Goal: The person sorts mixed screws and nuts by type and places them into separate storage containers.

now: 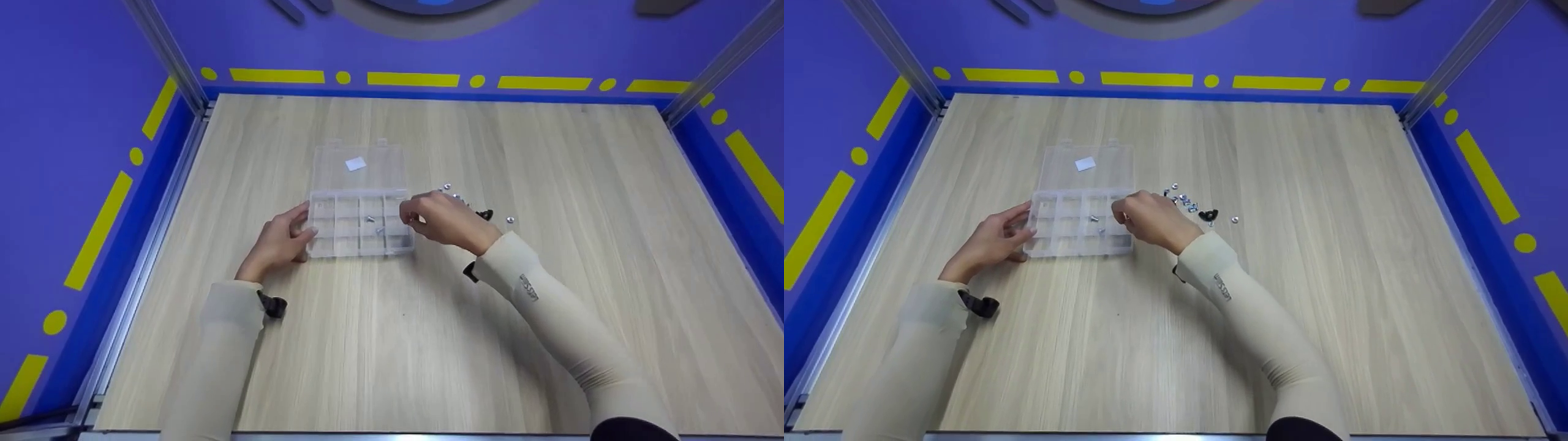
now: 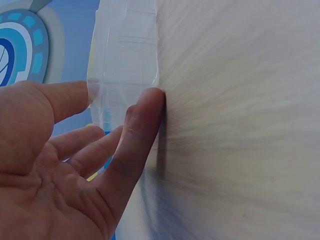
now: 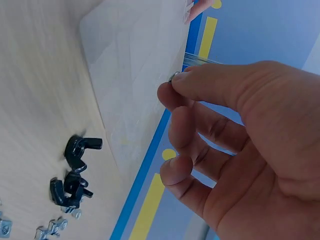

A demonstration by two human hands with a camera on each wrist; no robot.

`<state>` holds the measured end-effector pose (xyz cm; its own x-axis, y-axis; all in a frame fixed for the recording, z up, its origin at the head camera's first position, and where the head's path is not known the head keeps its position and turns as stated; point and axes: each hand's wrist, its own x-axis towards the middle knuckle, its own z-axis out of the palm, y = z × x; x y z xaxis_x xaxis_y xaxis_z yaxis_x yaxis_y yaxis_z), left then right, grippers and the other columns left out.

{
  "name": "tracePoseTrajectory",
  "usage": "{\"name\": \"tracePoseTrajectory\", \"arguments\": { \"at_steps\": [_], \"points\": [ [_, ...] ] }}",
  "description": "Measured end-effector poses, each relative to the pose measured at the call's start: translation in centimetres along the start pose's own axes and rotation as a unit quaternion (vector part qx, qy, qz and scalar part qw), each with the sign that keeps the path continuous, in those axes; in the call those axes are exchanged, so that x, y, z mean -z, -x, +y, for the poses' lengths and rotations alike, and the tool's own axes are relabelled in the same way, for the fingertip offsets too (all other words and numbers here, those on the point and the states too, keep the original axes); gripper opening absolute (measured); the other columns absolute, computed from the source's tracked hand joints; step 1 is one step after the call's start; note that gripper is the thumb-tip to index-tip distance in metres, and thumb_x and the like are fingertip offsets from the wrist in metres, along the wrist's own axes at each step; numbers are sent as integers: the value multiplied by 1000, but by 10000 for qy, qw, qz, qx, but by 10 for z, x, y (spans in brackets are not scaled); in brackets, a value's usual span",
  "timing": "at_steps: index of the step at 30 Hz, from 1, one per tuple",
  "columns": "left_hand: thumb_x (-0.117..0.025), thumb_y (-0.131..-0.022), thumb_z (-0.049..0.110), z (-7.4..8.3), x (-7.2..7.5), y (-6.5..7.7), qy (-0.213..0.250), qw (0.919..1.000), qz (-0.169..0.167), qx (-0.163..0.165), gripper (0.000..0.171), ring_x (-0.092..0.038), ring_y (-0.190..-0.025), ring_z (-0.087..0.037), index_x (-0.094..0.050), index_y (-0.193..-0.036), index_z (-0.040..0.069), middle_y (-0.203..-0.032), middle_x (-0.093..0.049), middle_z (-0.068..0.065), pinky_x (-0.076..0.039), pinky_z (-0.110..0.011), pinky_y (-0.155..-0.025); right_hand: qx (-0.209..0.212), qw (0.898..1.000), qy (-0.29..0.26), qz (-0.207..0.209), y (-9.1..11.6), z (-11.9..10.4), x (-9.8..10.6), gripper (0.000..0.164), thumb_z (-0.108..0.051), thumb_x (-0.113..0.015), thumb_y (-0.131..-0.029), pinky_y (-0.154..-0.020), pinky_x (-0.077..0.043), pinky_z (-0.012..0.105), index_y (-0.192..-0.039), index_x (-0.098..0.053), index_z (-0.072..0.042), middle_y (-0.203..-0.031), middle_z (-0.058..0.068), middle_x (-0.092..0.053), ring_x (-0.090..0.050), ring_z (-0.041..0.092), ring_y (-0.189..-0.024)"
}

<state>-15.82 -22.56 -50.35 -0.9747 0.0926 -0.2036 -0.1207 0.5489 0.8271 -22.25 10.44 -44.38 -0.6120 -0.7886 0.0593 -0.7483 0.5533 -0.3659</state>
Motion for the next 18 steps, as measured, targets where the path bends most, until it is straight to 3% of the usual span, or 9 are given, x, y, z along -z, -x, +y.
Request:
{"name": "tracePoseTrajectory", "arguments": {
  "at_steps": [8, 18],
  "points": [
    [-61, -105, 18, 1, 0, 1, 73, 10000, -12, 26, 66, -66, -59, -19, -30, -163, 9, -152, -52, -12, -51, -25, -55, -3, 10000, 45, -46, -13, -9, 1, 16, 0, -65, -97, -81, -57, 37, -104, -79, -6, -106, 5, -76, -70, 19, -94],
    [-63, -104, 18, 0, 1, 0, 73, 10000, 27, 21, 66, -65, -57, -17, -32, -162, 10, -150, -55, -12, -51, -25, -54, 38, 9992, -83, -379, -30, -19, -1, 43, 12, -47, -94, -89, -56, 36, -122, -76, -4, -125, 7, -73, -66, 22, -120]
  ]
}}
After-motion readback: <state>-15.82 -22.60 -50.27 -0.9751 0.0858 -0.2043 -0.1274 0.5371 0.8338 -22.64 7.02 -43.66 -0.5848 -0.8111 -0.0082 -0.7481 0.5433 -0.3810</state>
